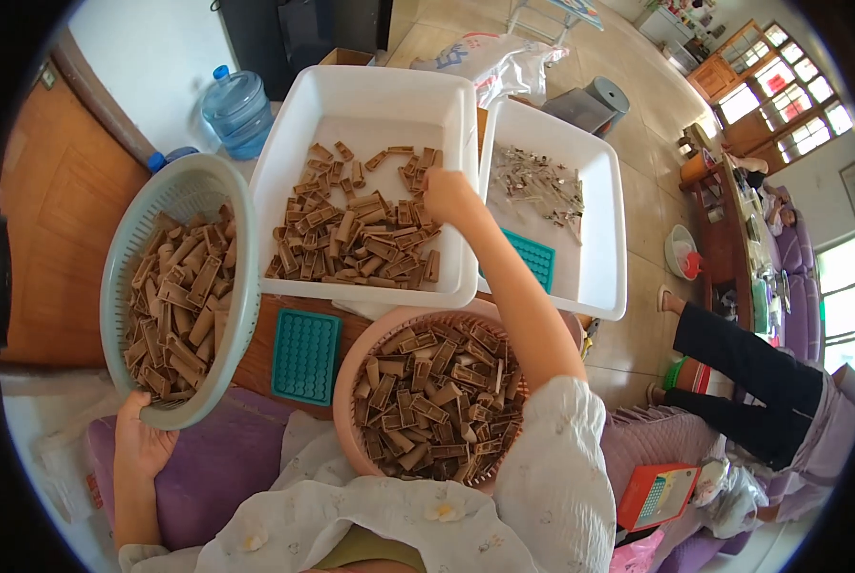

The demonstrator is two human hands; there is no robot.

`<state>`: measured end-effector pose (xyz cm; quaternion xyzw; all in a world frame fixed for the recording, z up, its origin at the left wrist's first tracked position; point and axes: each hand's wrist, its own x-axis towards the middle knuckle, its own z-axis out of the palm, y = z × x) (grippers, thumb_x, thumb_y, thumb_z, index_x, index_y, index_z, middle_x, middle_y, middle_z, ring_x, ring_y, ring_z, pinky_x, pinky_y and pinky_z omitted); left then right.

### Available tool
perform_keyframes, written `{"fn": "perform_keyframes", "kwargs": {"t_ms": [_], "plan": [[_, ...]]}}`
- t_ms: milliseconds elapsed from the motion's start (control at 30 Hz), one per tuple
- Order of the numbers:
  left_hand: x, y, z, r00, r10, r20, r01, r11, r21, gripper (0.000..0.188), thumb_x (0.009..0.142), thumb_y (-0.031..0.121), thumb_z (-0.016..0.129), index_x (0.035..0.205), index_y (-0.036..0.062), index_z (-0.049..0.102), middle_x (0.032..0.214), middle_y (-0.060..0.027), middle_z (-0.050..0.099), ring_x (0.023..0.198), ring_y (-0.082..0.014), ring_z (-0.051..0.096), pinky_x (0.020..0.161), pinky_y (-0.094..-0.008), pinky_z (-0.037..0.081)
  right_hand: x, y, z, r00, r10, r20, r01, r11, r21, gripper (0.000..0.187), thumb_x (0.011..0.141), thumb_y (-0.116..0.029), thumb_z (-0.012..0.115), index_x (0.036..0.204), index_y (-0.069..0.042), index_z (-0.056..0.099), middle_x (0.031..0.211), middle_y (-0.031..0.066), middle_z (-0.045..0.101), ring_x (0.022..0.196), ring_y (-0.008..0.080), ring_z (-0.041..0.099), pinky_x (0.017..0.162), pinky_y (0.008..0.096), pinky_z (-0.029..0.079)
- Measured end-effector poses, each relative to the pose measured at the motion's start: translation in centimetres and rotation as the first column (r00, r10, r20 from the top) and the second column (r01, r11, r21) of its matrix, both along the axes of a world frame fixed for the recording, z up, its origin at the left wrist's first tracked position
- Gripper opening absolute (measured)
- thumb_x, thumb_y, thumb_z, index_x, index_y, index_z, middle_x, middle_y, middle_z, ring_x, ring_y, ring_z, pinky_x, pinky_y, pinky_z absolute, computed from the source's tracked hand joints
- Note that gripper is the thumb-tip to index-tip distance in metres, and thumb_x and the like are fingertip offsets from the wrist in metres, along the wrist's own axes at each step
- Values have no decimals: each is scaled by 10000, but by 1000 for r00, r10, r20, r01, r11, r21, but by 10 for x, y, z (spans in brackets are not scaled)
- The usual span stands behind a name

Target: The person sorts plastic parts by hand, inspecting them and placing them into different sorting trays and plastic baskets.

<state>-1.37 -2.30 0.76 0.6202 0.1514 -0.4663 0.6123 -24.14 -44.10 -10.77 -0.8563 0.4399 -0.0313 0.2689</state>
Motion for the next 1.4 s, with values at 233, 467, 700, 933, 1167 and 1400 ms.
{"fn": "perform_keyframes", "kwargs": {"t_ms": [233,467,700,933,1167,1400], "plan": [[6,13,-6,991,-123,-42,117,986,-118,431,715,155,527,1104,-17,456,1005,-116,574,853,-233,593,716,-335,519,62,-32,-45,874,-111,-473,11,978,-209,276,708,-115,540,927,53,545,914,205,609,872,297,603,722,364,496],[11,28,-14,985,-168,-31,168,986,18,473,691,141,550,1125,-16,447,1034,-121,564,913,-240,572,809,-354,474,61,-66,-21,882,-162,-442,96,981,-168,233,706,-129,591,911,-25,628,964,152,614,913,243,594,683,325,486],[6,20,-4,988,-145,-47,146,989,35,501,670,117,571,1132,-27,439,1055,-130,553,931,-253,565,815,-361,472,63,-93,3,996,64,57,-79,948,309,307,665,-189,663,888,16,616,800,108,614,741,151,573,633,294,451],[6,17,-1,990,-130,-64,133,989,57,529,663,99,571,1158,-19,426,1068,-128,546,943,-254,558,808,-367,480,74,-107,-25,896,245,-370,-347,907,-240,249,747,-90,539,985,-68,610,945,107,620,892,271,575,751,336,469],[7,19,0,989,-123,-87,128,990,56,577,653,85,570,1196,-4,397,1095,-127,529,974,-256,544,819,-391,473,73,-124,-32,897,338,-285,-377,922,-93,257,709,19,542,955,-32,597,943,120,619,897,267,582,766,337,479],[7,17,-2,990,-101,-96,108,992,70,642,634,84,576,1233,13,357,1121,-127,513,1000,-275,530,846,-418,453,63,-123,-41,795,266,-545,-465,845,-266,448,702,19,558,1127,-77,455,969,128,573,1037,283,499,799,345,459]]}}
